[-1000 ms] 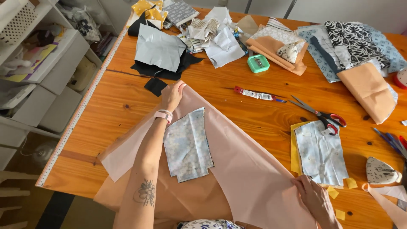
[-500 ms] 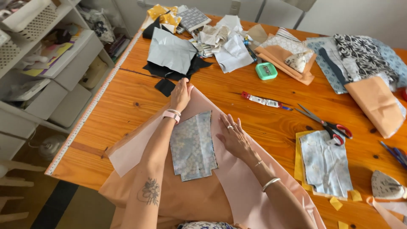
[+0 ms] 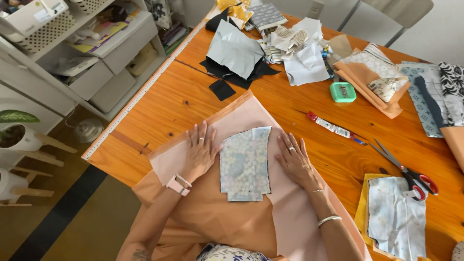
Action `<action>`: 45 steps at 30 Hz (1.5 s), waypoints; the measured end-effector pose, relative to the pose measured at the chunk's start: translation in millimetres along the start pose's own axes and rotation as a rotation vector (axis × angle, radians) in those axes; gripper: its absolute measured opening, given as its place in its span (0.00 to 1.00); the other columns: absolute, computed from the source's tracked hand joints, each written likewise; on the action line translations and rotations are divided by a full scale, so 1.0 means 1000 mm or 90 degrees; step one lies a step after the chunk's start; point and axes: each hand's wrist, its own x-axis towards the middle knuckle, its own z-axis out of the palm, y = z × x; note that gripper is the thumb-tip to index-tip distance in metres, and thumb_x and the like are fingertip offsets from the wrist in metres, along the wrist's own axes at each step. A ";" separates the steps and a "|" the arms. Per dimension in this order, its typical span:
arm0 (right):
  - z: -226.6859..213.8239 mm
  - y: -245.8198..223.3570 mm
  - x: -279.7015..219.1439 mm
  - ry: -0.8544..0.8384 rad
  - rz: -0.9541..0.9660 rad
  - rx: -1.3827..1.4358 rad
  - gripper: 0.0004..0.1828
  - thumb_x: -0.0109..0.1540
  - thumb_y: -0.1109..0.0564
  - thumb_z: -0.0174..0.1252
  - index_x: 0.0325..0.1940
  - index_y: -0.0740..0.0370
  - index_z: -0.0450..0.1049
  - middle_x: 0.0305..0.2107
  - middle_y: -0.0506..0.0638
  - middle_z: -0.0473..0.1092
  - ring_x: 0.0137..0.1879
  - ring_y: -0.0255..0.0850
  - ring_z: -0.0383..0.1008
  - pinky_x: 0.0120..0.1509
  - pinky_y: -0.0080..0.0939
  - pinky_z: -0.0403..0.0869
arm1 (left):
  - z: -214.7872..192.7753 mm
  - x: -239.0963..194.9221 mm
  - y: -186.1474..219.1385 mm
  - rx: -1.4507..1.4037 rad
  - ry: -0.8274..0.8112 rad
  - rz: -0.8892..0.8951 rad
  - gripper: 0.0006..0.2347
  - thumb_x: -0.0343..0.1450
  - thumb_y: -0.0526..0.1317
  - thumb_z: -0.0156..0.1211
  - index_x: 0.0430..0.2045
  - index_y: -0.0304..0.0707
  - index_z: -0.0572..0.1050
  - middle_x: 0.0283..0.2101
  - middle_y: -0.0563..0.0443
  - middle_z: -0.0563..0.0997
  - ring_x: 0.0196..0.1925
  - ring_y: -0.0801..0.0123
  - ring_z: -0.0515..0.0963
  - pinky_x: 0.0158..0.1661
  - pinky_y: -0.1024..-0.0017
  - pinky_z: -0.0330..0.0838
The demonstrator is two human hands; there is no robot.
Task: Cutting out garment pieces from fabric using a paper pattern and scissors on a cutting table.
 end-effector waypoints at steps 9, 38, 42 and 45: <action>0.003 0.022 -0.005 -0.023 -0.007 0.034 0.38 0.75 0.33 0.38 0.87 0.45 0.50 0.85 0.46 0.44 0.89 0.51 0.39 0.89 0.68 0.37 | 0.007 -0.063 -0.059 0.010 0.257 -0.009 0.29 0.76 0.55 0.59 0.74 0.49 0.68 0.79 0.38 0.62 0.81 0.34 0.56 0.73 0.33 0.50; -0.003 0.017 -0.002 -0.038 -0.022 0.033 0.38 0.76 0.30 0.35 0.88 0.42 0.49 0.86 0.43 0.43 0.89 0.52 0.37 0.88 0.69 0.35 | -0.044 -0.072 -0.194 -0.996 -0.350 -0.549 0.27 0.74 0.54 0.67 0.65 0.37 0.77 0.61 0.35 0.83 0.59 0.47 0.84 0.58 0.47 0.77; -0.006 0.017 -0.004 -0.039 -0.042 0.000 0.38 0.76 0.29 0.35 0.88 0.43 0.48 0.85 0.45 0.44 0.89 0.53 0.38 0.88 0.71 0.37 | -0.159 -0.076 -0.171 -0.690 -0.361 -0.513 0.46 0.65 0.55 0.77 0.76 0.26 0.62 0.78 0.22 0.63 0.81 0.37 0.60 0.76 0.45 0.55; -0.005 0.019 -0.006 -0.029 -0.046 -0.018 0.38 0.76 0.29 0.35 0.88 0.42 0.49 0.85 0.43 0.45 0.88 0.52 0.40 0.88 0.68 0.38 | -0.181 -0.100 -0.175 -0.639 -0.429 -0.482 0.27 0.67 0.49 0.78 0.56 0.27 0.87 0.55 0.35 0.87 0.60 0.53 0.82 0.61 0.52 0.75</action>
